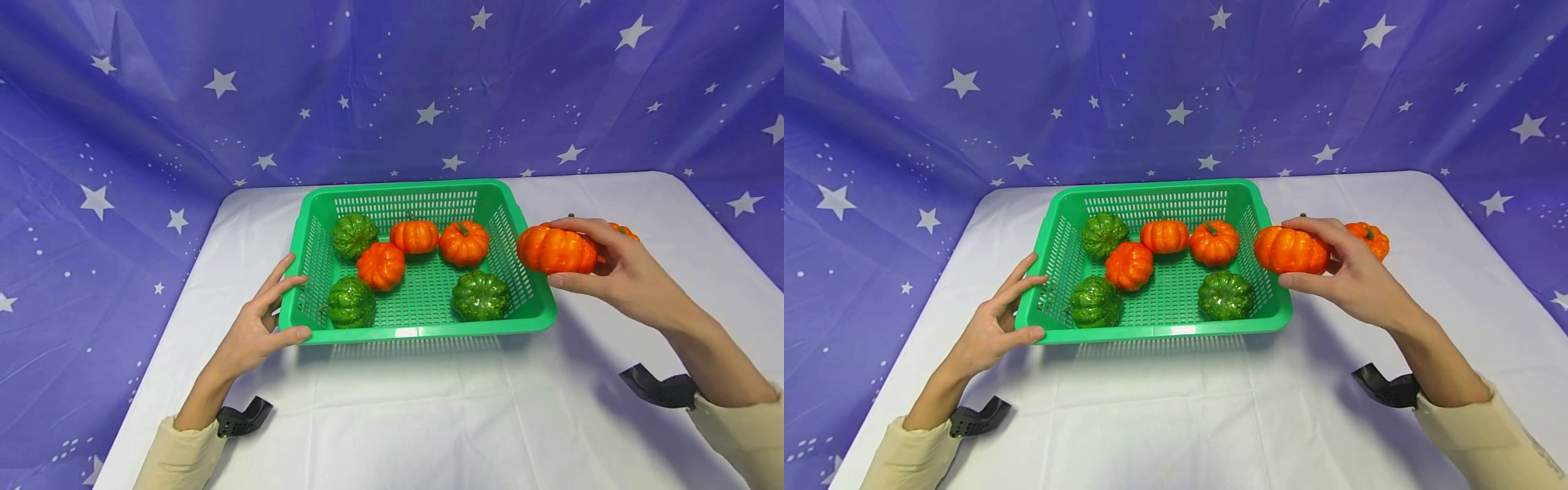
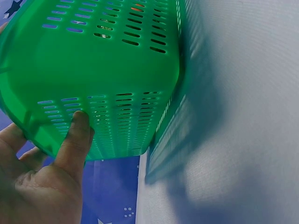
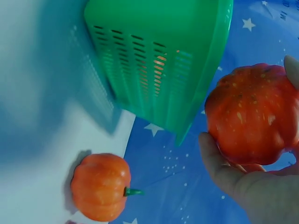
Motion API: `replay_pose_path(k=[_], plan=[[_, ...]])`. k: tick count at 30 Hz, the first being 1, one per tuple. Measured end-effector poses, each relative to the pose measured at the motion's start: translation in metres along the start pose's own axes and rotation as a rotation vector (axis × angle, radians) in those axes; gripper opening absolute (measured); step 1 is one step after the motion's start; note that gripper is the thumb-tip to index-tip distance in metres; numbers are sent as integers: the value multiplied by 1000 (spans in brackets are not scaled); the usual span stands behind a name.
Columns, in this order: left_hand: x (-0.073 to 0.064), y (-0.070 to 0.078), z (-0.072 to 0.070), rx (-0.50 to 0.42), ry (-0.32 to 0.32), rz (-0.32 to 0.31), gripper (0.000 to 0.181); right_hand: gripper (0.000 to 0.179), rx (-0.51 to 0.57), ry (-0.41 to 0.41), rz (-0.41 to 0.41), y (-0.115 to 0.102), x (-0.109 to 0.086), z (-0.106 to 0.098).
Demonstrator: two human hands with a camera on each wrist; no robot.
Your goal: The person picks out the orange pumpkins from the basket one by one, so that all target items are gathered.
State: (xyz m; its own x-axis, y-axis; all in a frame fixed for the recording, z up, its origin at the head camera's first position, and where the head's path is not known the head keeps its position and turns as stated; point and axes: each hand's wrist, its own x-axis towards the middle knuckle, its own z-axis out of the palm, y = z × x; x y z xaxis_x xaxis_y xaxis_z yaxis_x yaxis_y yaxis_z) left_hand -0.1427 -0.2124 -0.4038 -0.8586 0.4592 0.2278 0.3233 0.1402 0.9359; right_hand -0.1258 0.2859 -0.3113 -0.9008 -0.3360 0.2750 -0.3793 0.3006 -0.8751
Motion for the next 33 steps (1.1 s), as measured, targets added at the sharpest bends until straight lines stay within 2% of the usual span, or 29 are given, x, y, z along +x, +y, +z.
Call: replay_pose_path(k=[6,9,14,20,25,29,32,33], plan=[[1,0,0,2,5,5,67,64,-126,88,129,4,-10,-7],[0,0,0,-2,6,8,67,62,-108,104,151,10,-12,-10],[1,0,0,6,5,-2,67,55,-64,133,160,21,-16,-13],[0,-1,0,-1,11,7,66,40,-1,142,93,29,-18,-15],[0,-1,0,-10,13,18,67,40,-38,181,100,28,-24,-15],[0,0,0,-14,11,15,67,40,82,200,67,30,-27,-15],[1,0,0,-10,8,7,67,47,211,201,27,33,-28,-14],[1,0,0,-10,8,4,67,51,222,205,23,34,-29,-14]])
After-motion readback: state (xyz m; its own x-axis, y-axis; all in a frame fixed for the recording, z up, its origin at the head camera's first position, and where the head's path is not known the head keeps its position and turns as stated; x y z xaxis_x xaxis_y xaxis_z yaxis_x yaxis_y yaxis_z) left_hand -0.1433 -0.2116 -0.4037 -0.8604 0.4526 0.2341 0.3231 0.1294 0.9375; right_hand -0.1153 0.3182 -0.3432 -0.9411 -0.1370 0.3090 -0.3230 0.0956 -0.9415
